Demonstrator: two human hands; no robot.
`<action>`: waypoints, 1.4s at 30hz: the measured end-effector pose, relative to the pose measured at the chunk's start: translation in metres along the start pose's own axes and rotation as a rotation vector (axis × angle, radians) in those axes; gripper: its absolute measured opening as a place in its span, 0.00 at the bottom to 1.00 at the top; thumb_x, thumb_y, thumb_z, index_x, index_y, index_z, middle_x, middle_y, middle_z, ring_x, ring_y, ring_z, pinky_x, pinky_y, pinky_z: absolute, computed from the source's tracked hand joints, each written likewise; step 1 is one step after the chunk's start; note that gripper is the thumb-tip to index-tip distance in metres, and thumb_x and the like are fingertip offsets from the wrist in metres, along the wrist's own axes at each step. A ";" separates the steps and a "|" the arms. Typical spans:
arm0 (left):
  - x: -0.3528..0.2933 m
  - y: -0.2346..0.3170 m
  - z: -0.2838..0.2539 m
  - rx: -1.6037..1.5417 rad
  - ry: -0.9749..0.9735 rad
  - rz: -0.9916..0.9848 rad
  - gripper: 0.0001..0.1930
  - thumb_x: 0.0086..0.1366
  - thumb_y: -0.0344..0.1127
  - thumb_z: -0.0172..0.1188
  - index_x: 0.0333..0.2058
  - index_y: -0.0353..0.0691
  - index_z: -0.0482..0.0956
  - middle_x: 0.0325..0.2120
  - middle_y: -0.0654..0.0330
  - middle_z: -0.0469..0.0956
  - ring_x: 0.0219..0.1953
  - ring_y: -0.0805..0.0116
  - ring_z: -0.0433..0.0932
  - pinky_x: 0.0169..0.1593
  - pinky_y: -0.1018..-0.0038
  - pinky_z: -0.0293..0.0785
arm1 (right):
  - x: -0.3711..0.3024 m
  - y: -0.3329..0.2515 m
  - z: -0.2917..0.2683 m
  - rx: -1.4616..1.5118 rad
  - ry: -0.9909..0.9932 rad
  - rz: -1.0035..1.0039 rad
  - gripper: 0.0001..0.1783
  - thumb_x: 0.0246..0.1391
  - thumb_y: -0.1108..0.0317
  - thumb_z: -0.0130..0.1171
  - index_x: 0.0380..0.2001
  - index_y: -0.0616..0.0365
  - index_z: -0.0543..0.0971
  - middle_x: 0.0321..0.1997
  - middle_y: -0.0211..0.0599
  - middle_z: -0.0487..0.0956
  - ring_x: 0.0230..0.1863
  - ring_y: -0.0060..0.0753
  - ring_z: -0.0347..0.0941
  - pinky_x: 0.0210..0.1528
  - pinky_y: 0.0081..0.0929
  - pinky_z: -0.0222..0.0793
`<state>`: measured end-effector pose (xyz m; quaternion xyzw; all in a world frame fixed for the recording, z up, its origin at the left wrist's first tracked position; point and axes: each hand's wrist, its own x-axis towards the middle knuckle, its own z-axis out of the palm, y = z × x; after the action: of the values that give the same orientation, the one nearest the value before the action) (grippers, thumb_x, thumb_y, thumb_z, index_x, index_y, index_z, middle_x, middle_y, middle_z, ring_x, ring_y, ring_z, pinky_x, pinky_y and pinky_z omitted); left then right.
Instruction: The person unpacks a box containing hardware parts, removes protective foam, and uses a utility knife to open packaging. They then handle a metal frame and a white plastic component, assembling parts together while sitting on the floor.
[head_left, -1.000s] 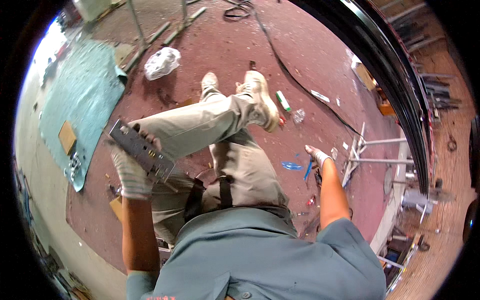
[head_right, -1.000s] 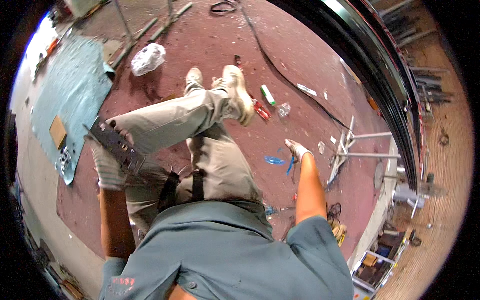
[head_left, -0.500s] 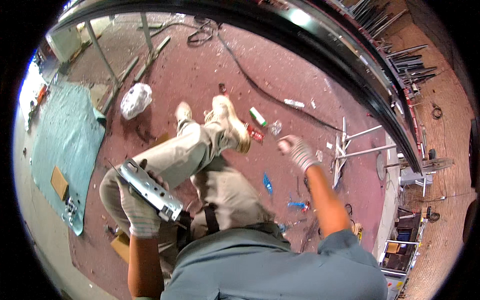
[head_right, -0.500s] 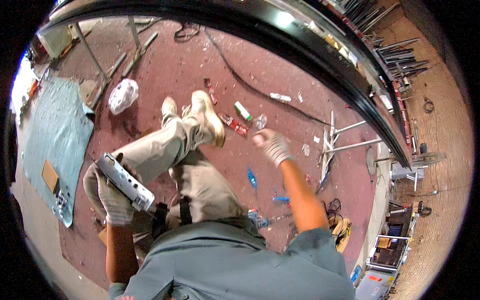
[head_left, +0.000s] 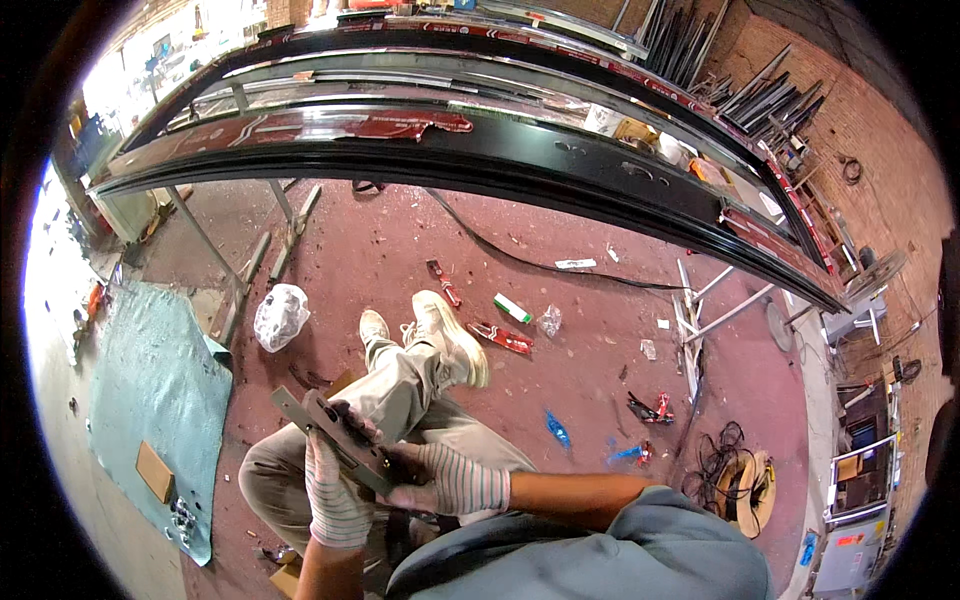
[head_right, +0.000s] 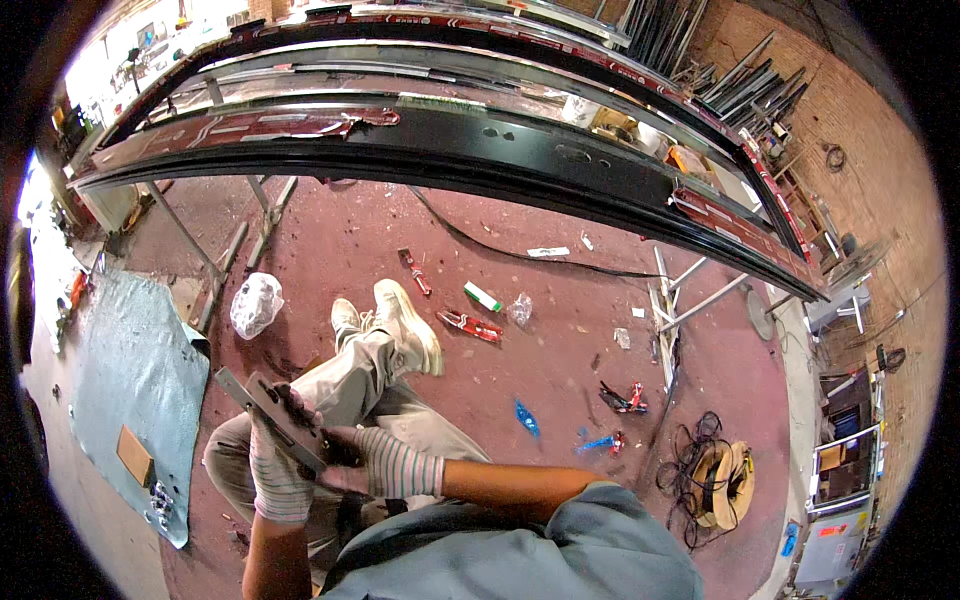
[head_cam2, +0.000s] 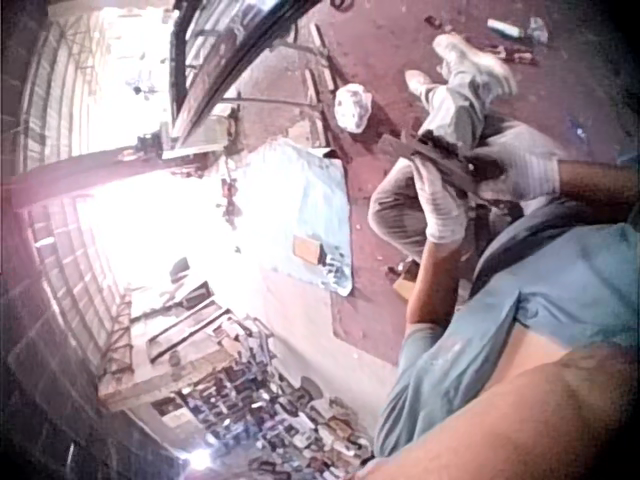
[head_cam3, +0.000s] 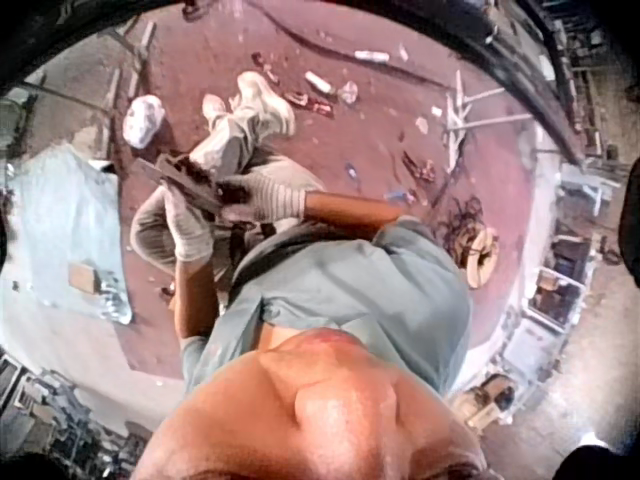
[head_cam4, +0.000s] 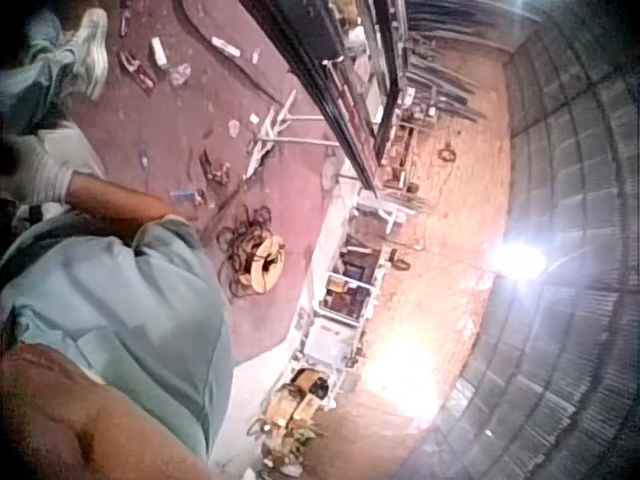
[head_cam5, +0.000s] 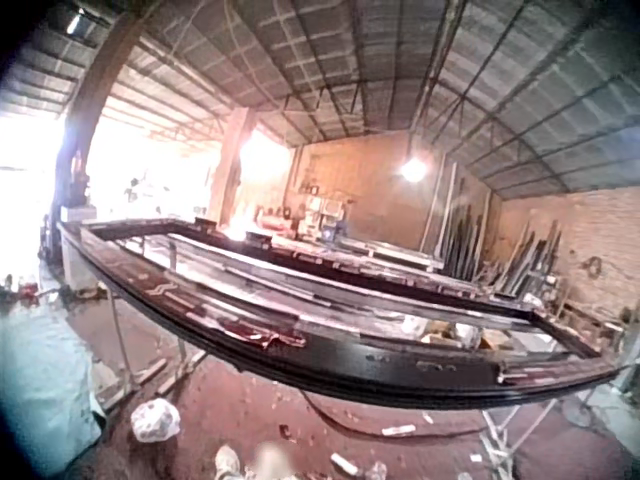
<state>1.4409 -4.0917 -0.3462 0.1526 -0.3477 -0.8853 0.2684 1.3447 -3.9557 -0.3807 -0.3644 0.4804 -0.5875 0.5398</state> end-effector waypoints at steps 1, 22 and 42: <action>0.001 -0.002 0.001 -0.007 0.001 0.017 0.26 0.67 0.56 0.58 0.52 0.41 0.71 0.40 0.63 0.74 0.41 0.68 0.74 0.48 0.68 0.72 | -0.001 -0.003 -0.001 -0.015 0.030 -0.031 0.35 0.55 0.67 0.67 0.63 0.65 0.64 0.56 0.39 0.76 0.56 0.25 0.68 0.60 0.29 0.66; 0.019 0.008 0.001 0.014 -0.002 -0.193 0.26 0.71 0.53 0.52 0.57 0.38 0.69 0.53 0.52 0.75 0.55 0.54 0.76 0.58 0.52 0.74 | -0.012 -0.061 -0.031 -0.850 0.502 -0.350 0.43 0.40 0.73 0.73 0.63 0.58 0.67 0.48 0.41 0.79 0.47 0.30 0.78 0.48 0.27 0.75; 0.038 0.059 0.082 1.180 -0.401 0.325 0.16 0.62 0.32 0.63 0.48 0.34 0.80 0.40 0.49 0.81 0.43 0.60 0.82 0.49 0.72 0.76 | 0.002 -0.028 -0.064 -0.026 0.427 -0.428 0.22 0.55 0.68 0.66 0.51 0.59 0.73 0.46 0.35 0.80 0.47 0.31 0.78 0.49 0.28 0.76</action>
<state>1.3947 -4.1057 -0.2497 0.0514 -0.8383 -0.5045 0.2000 1.2758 -3.9483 -0.3720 -0.3325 0.5030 -0.7448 0.2858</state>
